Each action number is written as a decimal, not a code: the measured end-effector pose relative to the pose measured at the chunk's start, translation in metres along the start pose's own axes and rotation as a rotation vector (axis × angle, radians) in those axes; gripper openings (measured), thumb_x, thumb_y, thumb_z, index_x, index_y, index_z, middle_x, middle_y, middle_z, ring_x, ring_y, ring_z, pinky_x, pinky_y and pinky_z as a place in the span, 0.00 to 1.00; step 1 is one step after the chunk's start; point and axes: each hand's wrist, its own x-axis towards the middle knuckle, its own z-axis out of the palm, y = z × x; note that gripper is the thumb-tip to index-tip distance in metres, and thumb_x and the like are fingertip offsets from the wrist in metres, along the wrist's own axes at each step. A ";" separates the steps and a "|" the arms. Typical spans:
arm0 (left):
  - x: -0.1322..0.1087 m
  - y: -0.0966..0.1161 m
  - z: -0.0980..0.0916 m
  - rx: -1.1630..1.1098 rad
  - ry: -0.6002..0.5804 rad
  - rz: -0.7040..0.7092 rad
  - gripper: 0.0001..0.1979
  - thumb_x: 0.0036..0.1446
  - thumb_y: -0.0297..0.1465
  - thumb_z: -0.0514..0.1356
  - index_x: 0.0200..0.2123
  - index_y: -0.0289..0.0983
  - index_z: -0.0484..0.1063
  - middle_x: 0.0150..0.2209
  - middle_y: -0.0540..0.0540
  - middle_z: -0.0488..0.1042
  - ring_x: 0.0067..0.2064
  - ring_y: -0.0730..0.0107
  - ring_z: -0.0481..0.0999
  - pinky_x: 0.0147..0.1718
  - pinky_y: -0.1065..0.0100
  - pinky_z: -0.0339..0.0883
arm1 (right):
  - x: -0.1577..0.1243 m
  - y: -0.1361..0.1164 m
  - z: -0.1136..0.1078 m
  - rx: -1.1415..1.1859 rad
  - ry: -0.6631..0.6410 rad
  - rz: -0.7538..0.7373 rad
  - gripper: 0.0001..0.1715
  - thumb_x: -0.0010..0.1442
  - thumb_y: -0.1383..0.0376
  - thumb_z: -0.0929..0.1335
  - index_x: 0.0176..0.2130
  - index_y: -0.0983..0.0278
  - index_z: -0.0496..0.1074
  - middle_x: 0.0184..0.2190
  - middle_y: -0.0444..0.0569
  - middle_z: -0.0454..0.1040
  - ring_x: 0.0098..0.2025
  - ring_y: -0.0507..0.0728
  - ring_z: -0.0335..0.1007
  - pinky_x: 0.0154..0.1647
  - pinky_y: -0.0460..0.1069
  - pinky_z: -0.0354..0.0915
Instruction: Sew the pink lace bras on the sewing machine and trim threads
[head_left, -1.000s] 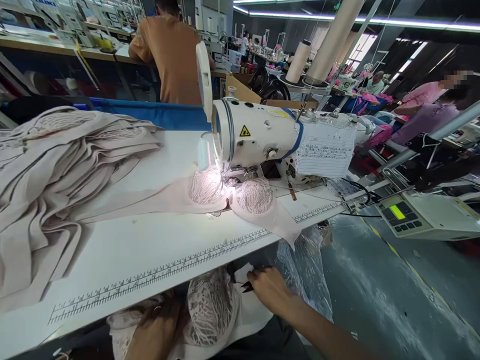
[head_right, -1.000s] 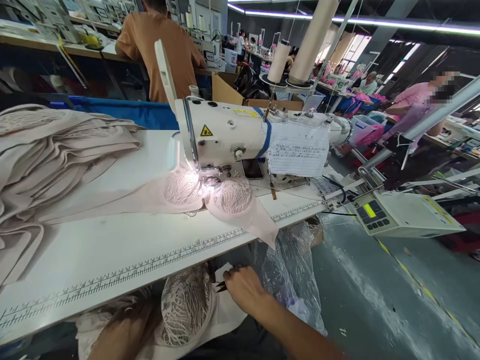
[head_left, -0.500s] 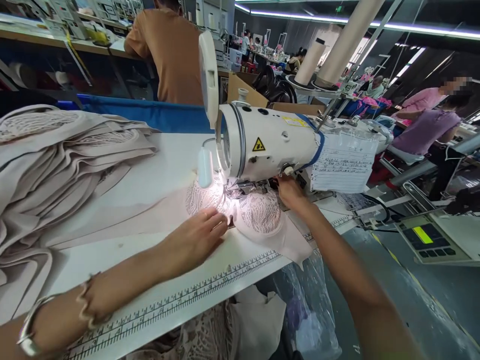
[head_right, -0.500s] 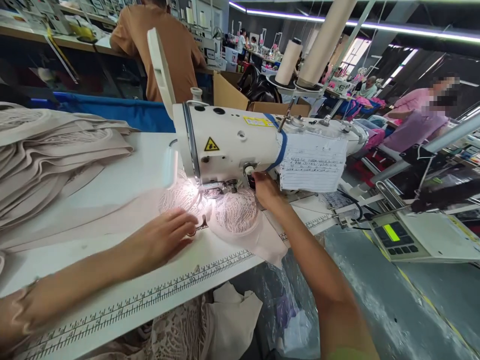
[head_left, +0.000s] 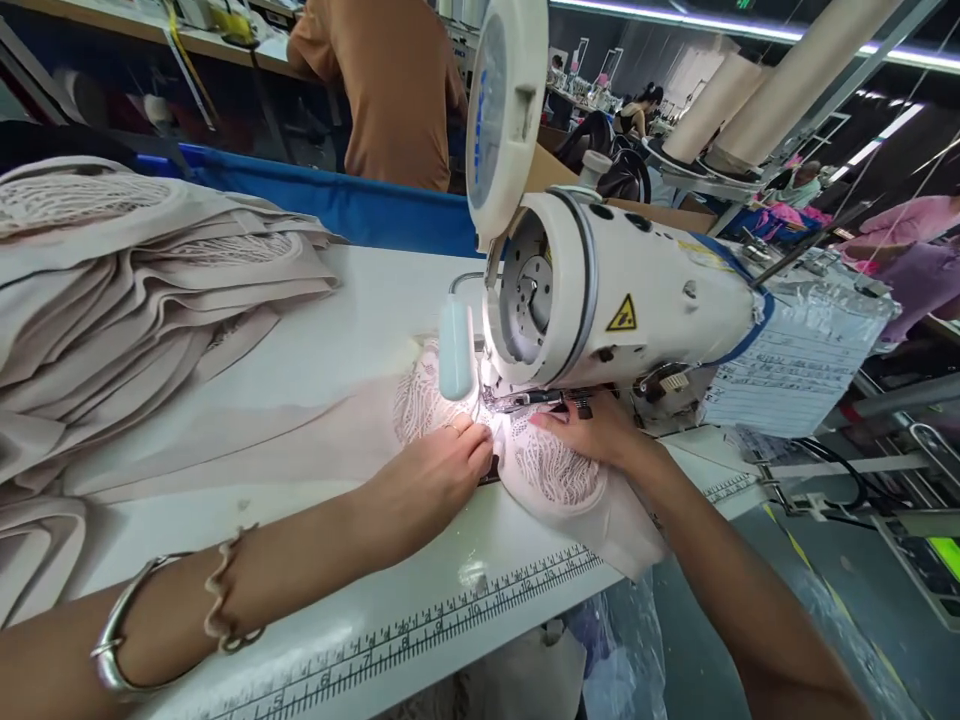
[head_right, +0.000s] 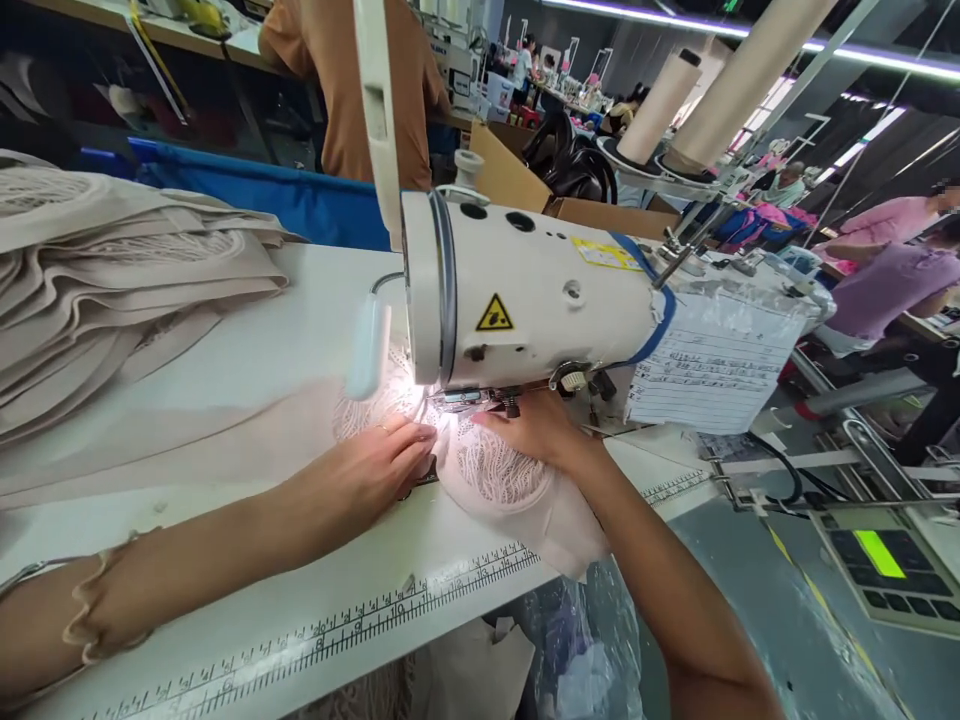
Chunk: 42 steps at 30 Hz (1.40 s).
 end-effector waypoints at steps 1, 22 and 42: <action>0.000 0.000 0.000 0.046 -0.006 0.007 0.16 0.67 0.20 0.44 0.37 0.30 0.72 0.39 0.38 0.72 0.37 0.60 0.66 0.34 0.61 0.64 | 0.000 -0.007 0.001 -0.014 -0.016 -0.003 0.15 0.64 0.60 0.69 0.50 0.60 0.77 0.46 0.53 0.81 0.52 0.66 0.74 0.55 0.58 0.68; -0.003 -0.007 0.011 0.234 0.058 -0.063 0.25 0.55 0.14 0.52 0.55 0.29 0.66 0.45 0.40 0.74 0.38 0.57 0.65 0.32 0.62 0.56 | -0.006 -0.024 -0.001 -0.010 -0.260 -0.265 0.44 0.54 0.82 0.58 0.63 0.55 0.68 0.44 0.49 0.77 0.43 0.56 0.72 0.43 0.49 0.68; 0.001 -0.038 0.005 0.001 0.168 -0.105 0.19 0.66 0.18 0.47 0.46 0.37 0.74 0.46 0.41 0.78 0.44 0.58 0.72 0.42 0.59 0.60 | -0.006 -0.054 -0.011 -0.022 -0.230 0.005 0.19 0.57 0.73 0.65 0.48 0.61 0.72 0.36 0.51 0.79 0.35 0.59 0.70 0.26 0.49 0.52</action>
